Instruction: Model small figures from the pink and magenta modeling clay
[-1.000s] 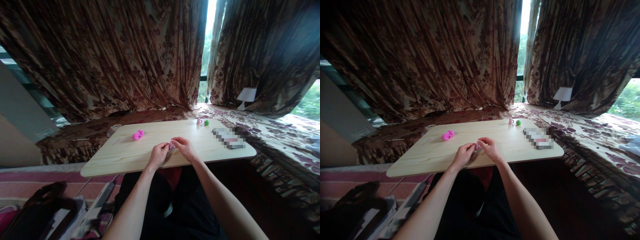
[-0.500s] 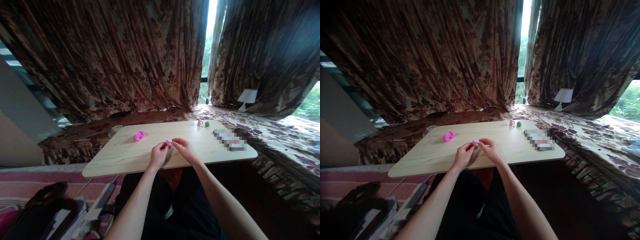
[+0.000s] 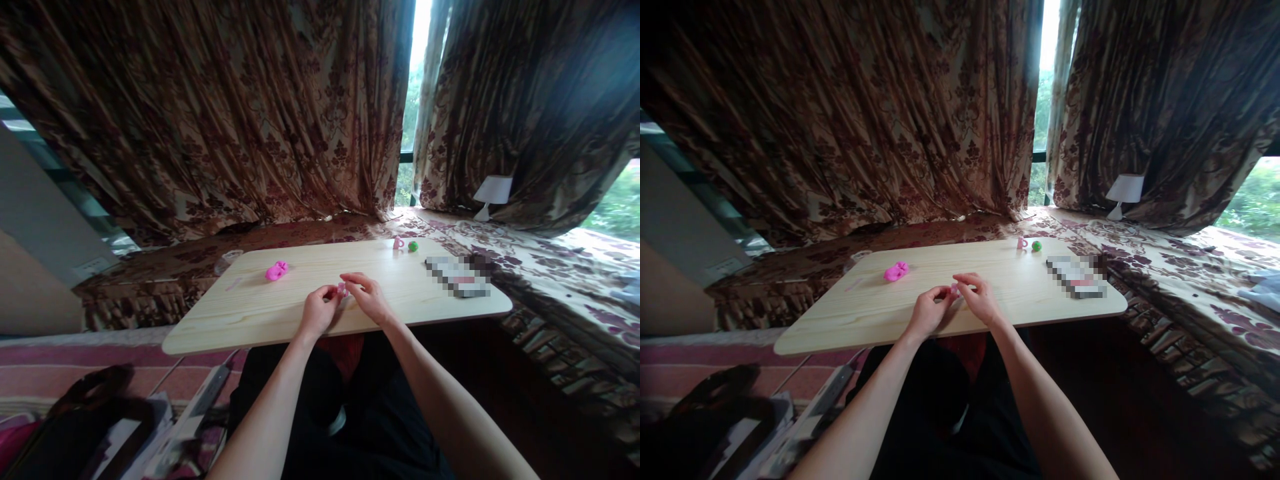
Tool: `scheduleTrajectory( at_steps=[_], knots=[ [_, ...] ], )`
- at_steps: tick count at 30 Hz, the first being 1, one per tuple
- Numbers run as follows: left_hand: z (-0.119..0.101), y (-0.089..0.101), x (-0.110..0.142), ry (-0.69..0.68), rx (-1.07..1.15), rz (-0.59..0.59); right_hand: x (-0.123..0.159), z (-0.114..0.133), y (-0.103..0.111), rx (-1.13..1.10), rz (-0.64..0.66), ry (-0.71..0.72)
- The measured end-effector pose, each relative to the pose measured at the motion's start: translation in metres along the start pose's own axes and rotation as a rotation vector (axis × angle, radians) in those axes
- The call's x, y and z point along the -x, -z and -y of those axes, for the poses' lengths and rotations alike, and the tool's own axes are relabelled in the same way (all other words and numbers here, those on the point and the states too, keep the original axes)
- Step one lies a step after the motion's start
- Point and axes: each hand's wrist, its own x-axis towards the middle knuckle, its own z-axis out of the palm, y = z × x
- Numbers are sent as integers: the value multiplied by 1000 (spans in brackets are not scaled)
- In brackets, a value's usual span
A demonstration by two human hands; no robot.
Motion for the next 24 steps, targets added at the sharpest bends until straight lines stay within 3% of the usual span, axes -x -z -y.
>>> scheduleTrajectory(
  at_steps=[8, 15, 24],
  knots=[
    [-2, 1, 0, -32, -49, 45, 0, -1, -4, 13, 41, 27],
    [5, 0, -1, -25, -78, 64, -1, -5, -6, 30, 84, -52],
    [9, -2, 0, -5, -76, 82, -30, 0, 3, 158, 124, -106]
  ],
)
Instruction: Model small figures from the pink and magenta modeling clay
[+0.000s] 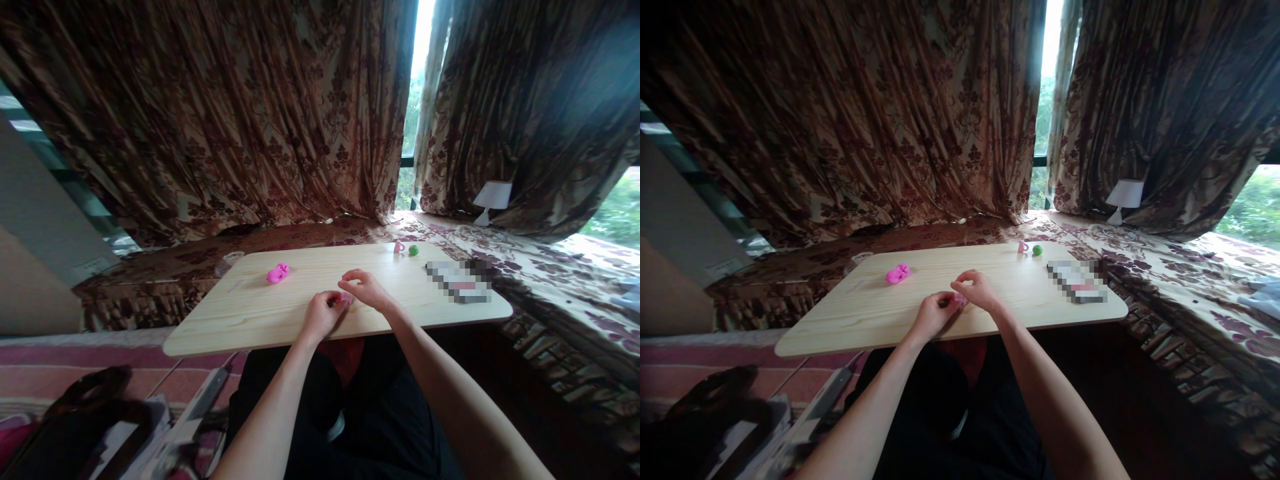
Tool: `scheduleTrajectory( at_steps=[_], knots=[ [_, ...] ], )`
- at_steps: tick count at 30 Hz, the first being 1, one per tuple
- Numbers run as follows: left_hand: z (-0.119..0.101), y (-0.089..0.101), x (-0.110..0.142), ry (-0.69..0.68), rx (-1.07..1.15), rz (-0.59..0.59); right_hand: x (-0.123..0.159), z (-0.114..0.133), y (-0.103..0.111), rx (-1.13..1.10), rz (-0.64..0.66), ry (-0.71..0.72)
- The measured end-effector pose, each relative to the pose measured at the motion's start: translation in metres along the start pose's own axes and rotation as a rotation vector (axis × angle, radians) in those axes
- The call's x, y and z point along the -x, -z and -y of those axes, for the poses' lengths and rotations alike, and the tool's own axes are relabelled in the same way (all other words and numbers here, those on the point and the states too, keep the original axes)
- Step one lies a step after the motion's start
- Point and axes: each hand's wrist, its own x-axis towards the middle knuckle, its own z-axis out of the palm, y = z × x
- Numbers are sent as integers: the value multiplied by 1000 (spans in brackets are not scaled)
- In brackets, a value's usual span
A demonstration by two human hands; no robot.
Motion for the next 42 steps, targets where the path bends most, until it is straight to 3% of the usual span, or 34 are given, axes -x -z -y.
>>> scheduleTrajectory(
  at_steps=[16, 33, 42],
  knots=[
    [-8, 2, 1, -44, -60, 9, 8, -6, 11, -35, 208, -103],
    [-3, 2, 0, -73, -139, -18, 11, -2, 6, 23, 198, -122],
    [-5, 2, 1, -55, -76, -26, 11, -3, 7, 18, 156, -97]
  ],
)
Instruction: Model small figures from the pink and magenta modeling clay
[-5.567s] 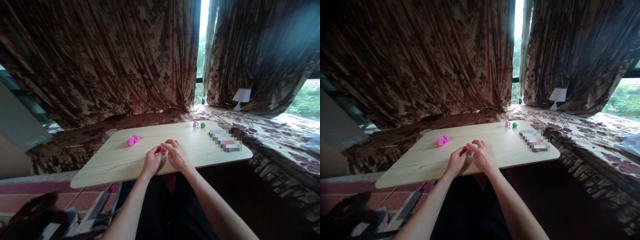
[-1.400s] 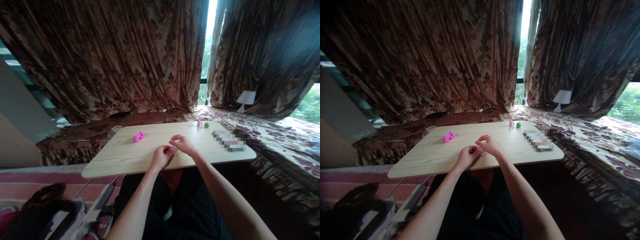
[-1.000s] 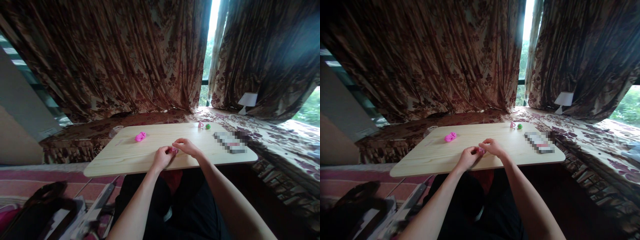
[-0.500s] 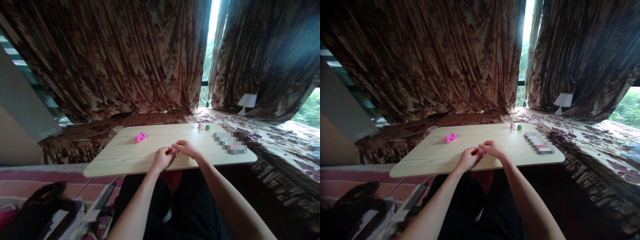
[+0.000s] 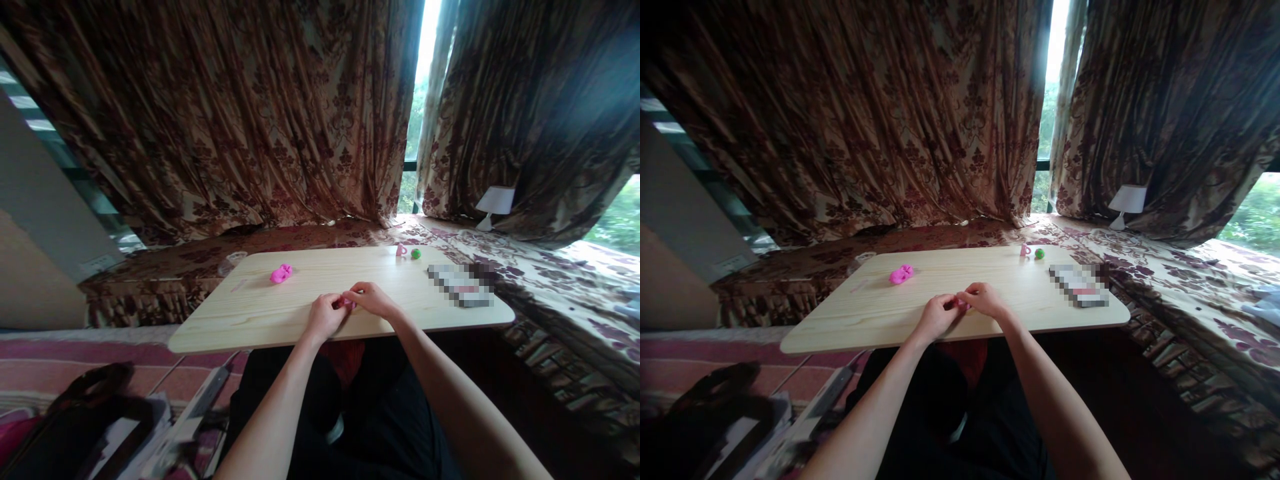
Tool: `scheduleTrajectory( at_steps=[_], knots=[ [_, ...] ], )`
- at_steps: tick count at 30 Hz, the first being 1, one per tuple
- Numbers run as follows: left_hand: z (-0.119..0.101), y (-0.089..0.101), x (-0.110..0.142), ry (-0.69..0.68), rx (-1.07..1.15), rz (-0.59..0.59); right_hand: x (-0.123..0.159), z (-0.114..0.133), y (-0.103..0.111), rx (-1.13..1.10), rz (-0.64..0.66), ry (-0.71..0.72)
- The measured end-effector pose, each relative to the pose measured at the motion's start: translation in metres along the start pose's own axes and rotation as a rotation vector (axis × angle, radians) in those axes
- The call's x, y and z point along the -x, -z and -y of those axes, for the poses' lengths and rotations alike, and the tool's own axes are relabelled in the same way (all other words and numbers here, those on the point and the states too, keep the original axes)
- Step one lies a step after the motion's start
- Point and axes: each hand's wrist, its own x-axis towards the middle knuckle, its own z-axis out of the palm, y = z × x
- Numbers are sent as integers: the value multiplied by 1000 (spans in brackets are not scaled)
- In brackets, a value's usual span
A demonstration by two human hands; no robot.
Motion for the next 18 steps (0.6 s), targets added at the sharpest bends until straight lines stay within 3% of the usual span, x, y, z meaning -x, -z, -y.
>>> scheduleTrajectory(
  at_steps=[5, 12, 18],
  knots=[
    [-6, 5, 0, 29, 102, -41, 2, 2, 0, -66, -88, 65],
    [-9, 7, 0, 45, 177, -82, 11, -2, -25, -138, -226, 121],
    [-6, 5, 0, 43, 184, -77, 14, -1, -29, -108, -295, 203]
  ],
)
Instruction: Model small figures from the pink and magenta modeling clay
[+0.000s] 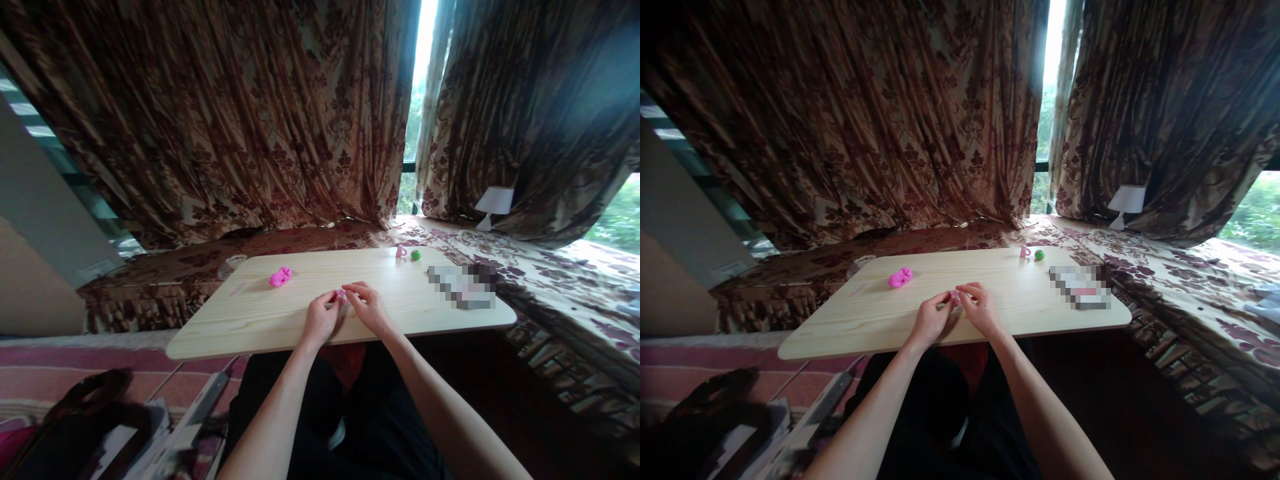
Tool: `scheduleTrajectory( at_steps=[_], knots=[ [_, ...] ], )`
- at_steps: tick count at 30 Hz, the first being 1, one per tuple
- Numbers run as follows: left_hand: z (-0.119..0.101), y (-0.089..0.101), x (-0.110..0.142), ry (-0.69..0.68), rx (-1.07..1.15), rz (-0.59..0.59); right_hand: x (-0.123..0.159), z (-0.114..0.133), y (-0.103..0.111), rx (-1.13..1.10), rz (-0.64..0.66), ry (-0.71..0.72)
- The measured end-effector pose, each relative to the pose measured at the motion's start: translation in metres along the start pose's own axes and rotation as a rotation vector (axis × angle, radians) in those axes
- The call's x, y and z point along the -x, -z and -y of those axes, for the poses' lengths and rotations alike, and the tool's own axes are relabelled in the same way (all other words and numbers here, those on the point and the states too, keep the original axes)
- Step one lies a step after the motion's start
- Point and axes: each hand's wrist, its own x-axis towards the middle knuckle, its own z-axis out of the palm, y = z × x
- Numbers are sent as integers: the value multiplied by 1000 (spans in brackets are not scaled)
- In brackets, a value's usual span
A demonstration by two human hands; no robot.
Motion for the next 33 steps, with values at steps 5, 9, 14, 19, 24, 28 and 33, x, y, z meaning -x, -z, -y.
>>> scheduleTrajectory(
  at_steps=[5, 9, 14, 19, 24, 28, 33],
  knots=[
    [1, -1, 0, -2, 0, 12, 2, 1, 0, 25, 16, 47],
    [0, 0, 0, -5, -5, 14, 2, -1, -1, 22, 7, 42],
    [0, 0, 1, -7, -11, 11, 0, -4, -1, -20, 19, 2],
    [1, -1, 0, -2, -18, -12, -2, -10, -2, -91, 22, -68],
    [-1, 0, 0, -6, -16, -5, -3, -13, -2, -144, 24, -75],
    [-4, 0, 1, -9, -12, 11, -4, -14, 0, -158, -29, -85],
    [-5, 0, 1, -13, -12, 38, -4, -15, 2, -155, -28, -97]
  ],
)
